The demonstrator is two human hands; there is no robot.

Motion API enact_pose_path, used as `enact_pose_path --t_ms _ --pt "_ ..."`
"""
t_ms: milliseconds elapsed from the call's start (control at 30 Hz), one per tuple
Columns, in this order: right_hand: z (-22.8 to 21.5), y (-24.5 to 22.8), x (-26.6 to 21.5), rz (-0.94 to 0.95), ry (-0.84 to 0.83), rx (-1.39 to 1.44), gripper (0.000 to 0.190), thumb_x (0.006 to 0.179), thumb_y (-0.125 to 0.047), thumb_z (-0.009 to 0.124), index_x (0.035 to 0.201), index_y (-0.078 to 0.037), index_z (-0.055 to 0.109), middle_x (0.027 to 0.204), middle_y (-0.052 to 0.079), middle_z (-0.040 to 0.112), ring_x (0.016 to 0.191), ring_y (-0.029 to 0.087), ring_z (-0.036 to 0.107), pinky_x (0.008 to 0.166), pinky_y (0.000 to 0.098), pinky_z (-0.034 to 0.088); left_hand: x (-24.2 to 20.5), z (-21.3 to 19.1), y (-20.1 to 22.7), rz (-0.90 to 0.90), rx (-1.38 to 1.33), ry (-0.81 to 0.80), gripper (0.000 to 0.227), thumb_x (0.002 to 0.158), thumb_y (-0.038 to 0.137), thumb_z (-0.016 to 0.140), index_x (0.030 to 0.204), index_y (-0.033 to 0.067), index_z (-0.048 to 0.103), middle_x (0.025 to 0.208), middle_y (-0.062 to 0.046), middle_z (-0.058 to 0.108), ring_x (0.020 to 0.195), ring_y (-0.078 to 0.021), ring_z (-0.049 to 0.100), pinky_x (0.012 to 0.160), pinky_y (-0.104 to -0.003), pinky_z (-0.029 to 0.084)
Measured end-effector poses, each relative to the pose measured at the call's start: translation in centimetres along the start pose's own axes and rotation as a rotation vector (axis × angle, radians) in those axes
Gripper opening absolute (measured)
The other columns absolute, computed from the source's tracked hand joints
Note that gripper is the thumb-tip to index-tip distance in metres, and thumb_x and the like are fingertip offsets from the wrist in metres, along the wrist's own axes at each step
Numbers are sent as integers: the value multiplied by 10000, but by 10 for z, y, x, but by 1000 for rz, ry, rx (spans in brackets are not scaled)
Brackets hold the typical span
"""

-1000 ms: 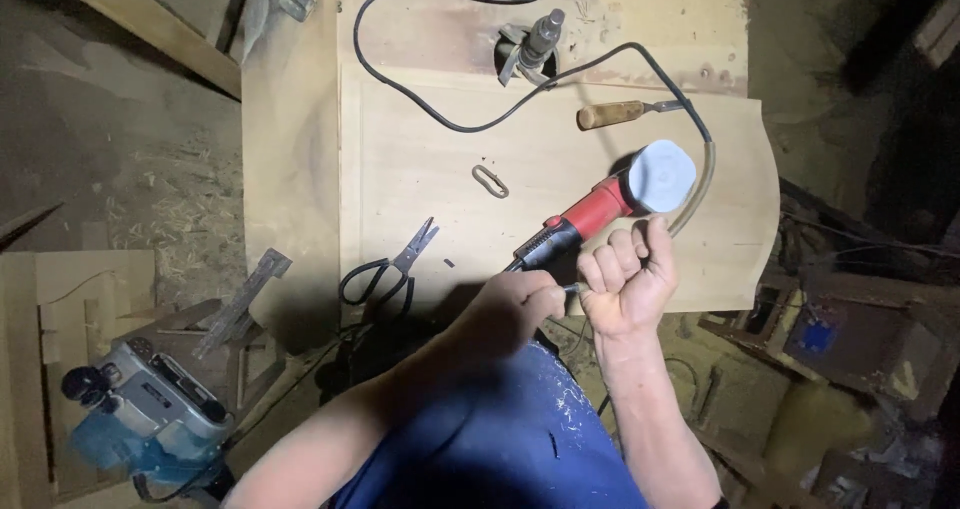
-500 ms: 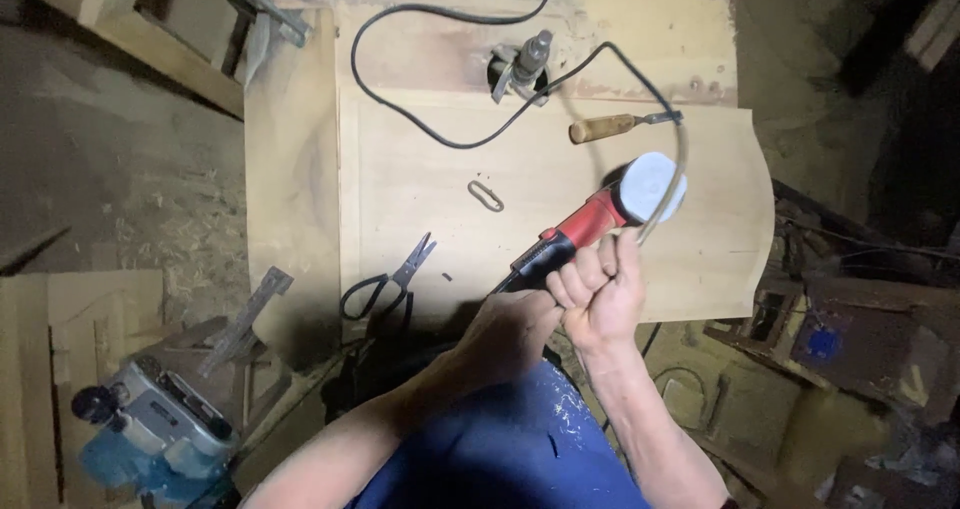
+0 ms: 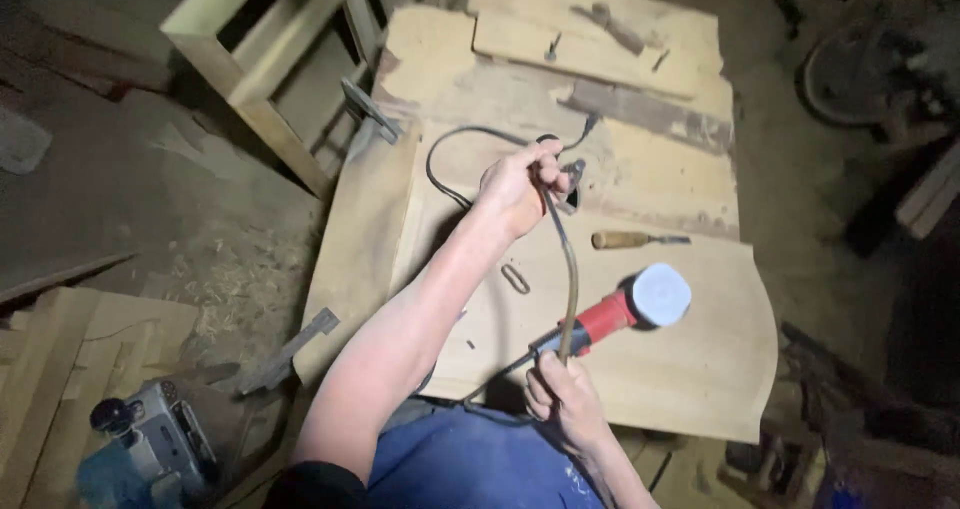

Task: Repairing the power cord strain relief of an orbital sander using a leather strip and electrical tape.

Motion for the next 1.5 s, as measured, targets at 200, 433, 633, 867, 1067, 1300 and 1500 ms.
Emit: enact_pose_path --t_ms 200,433,633,867,1067,1300,1500 --pt "34 -99 45 -165 -242 -192 653 928 -612 603 806 26 539 555 153 572 437 204 549 474 317 520 -50 71 -2 154 127 129 221 1003 121 543 1130 -47 611 608 26 330 464 -76 247 485 -252 282" --pt "53 -106 93 -64 -120 -70 431 1069 -370 485 746 -87 447 592 55 394 391 109 245 414 265 206 -36 100 15 320 295 288 148 843 196 599 790 62 564 494 -29 323 382 -186 391 408 -333 283" --pt "97 -96 115 1 -70 50 453 1047 -388 439 668 -201 275 497 -46 158 341 109 157 346 283 203 -22 103 53 433 290 575 259 823 237 553 638 81 461 513 -29 301 420 -169 249 395 -336 180" --pt "89 -83 131 69 -90 238 454 1038 -411 461 644 -231 329 471 -63 147 297 100 162 278 266 148 1 91 61 284 -11 804 383 871 363 459 1070 52 561 1101 -36 711 829 -344 636 744 -421 527" --pt "85 -63 118 140 143 173 381 962 -413 504 685 -228 319 524 -51 117 335 106 131 316 281 131 25 45 48 304 -147 1018 136 799 195 485 859 175 365 709 17 409 581 -199 324 484 -381 265" --pt "86 -82 110 90 145 150 428 966 -337 477 633 -217 235 498 -53 100 340 109 81 318 282 103 21 22 46 300 -6 780 124 708 56 514 599 108 486 489 15 275 373 -104 170 341 -284 88" --pt "27 -94 139 -209 135 156 429 1031 -337 445 659 -247 252 542 -77 76 323 88 101 292 296 183 -115 10 -16 321 1028 231 215 899 240 505 953 37 459 723 -188 548 673 -306 495 558 -468 369"
Point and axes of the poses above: each hand's wrist, its own x-axis towards the middle knuckle, its own z-axis out of the palm, y = z × x, the point moved 2 cm from there along x, towards the middle knuckle
